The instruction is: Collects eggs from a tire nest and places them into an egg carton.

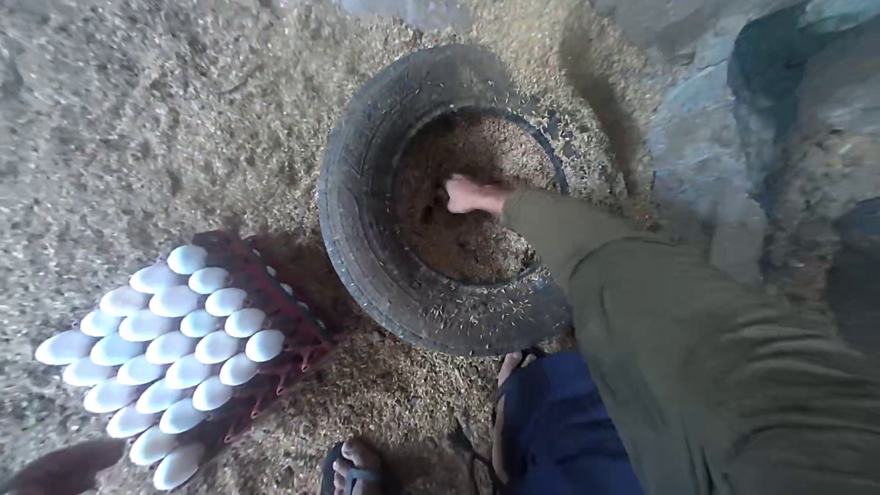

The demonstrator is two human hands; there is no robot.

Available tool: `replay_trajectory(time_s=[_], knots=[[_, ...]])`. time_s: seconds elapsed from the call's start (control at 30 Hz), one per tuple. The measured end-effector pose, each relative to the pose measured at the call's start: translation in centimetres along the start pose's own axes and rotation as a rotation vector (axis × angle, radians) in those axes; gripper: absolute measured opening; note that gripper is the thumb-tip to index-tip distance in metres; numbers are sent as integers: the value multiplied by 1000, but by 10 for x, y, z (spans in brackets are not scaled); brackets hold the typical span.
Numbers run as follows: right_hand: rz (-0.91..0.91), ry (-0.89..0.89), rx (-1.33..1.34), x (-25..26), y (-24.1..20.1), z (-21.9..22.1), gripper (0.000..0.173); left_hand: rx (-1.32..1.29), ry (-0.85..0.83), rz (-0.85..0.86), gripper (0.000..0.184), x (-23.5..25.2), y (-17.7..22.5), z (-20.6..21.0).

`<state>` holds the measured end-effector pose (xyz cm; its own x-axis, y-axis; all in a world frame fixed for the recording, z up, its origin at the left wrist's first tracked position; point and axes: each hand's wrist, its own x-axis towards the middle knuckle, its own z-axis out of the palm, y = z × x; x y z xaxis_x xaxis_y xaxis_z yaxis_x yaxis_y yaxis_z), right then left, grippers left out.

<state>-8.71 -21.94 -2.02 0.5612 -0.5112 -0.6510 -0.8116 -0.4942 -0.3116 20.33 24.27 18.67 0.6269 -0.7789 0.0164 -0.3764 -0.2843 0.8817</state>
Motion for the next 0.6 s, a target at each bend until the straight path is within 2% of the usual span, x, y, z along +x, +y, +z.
replay_trajectory(time_s=[0.1, 0.13, 0.2, 0.27, 0.33, 0.4, 0.5, 0.6], knots=[[-30, 21, -19, 7, 7, 15, 66, 197, -337, 110, 37, 33, 39, 17], [-38, 3, -9, 4, 11, 20, 66, 278, -429, 151, 40, 42, 58, 30], [-33, -29, 39, -5, 19, 30, 48, 418, -559, 256, 42, 57, 88, 62], [-16, -87, 33, -14, 22, 35, 49, 505, -609, 370, 43, 71, 101, 95], [-21, -173, 15, -19, 22, 30, 52, 569, -681, 399, 46, 87, 108, 121], [-31, -244, 40, -25, 27, 27, 58, 617, -811, 313, 50, 106, 116, 148], [-59, -341, 114, -39, 33, 22, 78, 634, -993, 115, 42, 135, 119, 201], [-138, -405, 79, -54, 32, 24, 89, 618, -1022, -43, 48, 140, 100, 257]])
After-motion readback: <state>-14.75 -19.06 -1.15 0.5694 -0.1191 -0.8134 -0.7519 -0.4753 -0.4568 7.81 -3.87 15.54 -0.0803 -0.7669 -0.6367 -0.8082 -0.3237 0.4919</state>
